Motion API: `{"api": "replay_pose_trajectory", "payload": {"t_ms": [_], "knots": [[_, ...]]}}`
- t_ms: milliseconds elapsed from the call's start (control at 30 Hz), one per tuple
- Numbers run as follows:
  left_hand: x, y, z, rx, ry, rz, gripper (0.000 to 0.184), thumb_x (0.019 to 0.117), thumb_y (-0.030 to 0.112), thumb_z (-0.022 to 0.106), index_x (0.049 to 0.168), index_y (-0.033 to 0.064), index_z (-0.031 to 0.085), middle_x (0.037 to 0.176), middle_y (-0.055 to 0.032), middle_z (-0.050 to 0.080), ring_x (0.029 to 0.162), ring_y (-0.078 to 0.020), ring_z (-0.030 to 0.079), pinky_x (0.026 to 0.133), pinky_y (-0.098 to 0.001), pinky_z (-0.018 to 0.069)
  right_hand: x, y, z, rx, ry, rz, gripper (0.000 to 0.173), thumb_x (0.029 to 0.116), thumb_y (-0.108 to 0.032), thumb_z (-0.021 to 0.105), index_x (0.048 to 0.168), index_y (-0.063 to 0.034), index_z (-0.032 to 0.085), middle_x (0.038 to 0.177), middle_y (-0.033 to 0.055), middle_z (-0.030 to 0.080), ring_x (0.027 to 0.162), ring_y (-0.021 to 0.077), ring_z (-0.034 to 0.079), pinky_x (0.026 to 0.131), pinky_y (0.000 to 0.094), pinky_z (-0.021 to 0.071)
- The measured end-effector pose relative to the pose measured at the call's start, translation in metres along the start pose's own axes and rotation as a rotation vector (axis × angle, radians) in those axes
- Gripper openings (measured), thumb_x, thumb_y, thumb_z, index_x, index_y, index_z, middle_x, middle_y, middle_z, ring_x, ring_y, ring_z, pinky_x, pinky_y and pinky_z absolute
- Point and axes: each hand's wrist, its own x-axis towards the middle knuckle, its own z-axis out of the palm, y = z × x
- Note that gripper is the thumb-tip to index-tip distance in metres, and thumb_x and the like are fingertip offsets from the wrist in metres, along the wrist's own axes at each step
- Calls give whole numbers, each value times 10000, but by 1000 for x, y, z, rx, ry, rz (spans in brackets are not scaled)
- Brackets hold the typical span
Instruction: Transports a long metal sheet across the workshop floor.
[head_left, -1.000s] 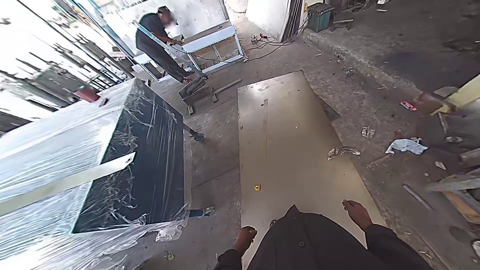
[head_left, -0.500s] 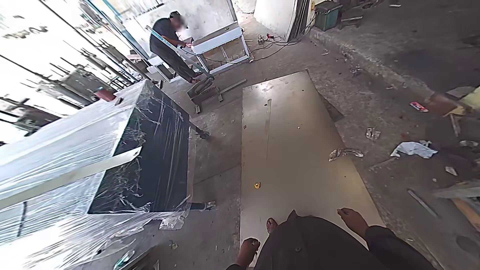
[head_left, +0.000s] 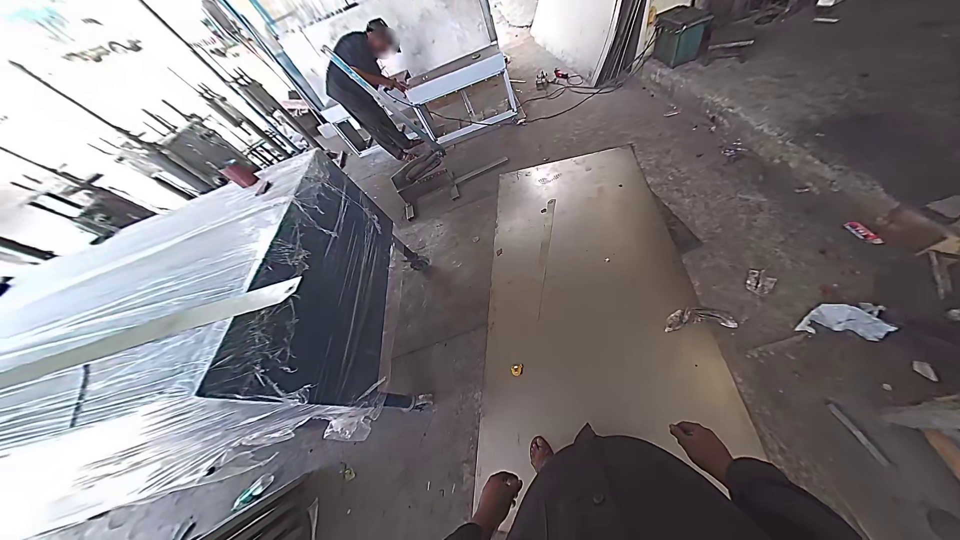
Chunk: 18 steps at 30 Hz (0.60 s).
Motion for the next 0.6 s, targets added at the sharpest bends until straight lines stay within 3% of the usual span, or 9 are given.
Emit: {"api": "replay_pose_trajectory", "payload": {"t_ms": [133, 233, 367, 600], "knots": [[55, -47, 23, -19, 22, 38, 392, 1020, 403, 599, 1205, 84, 730, 1095, -126, 757, 997, -263, 735, 947, -500, 574, 6, -4, -1, -18, -11, -17, 471, 1089, -442, 446, 1119, -76, 742, 1088, 166, 743, 1077, 319, 695, 970, 568, 503], [69, -63, 30, -18, 18, 23, 405, 1009, 422, 612, 1211, 91, 729, 1093, -125, 757, 993, -267, 736, 946, -513, 575, 6, -4, 0, 3, -15, -18, 459, 1090, -429, 450, 1128, -78, 743, 1091, 166, 744, 1077, 315, 698, 973, 567, 505], [57, -54, 30, -27, 14, -41, 396, 1032, 390, 600, 1263, 84, 703, 1160, -140, 738, 1060, -283, 716, 1006, -518, 537, 4, -1, -2, -25, -39, -19, 477, 1094, -434, 444, 1135, -60, 738, 1098, 182, 738, 1087, 334, 690, 980, 572, 497], [62, -55, 35, -39, 32, 36, 401, 1015, 406, 613, 1229, 83, 718, 1084, -135, 754, 971, -268, 738, 926, -502, 583, 3, 8, -5, -29, -36, -15, 487, 1094, -437, 438, 1113, -52, 736, 1077, 189, 735, 1066, 337, 691, 965, 577, 499]]}}
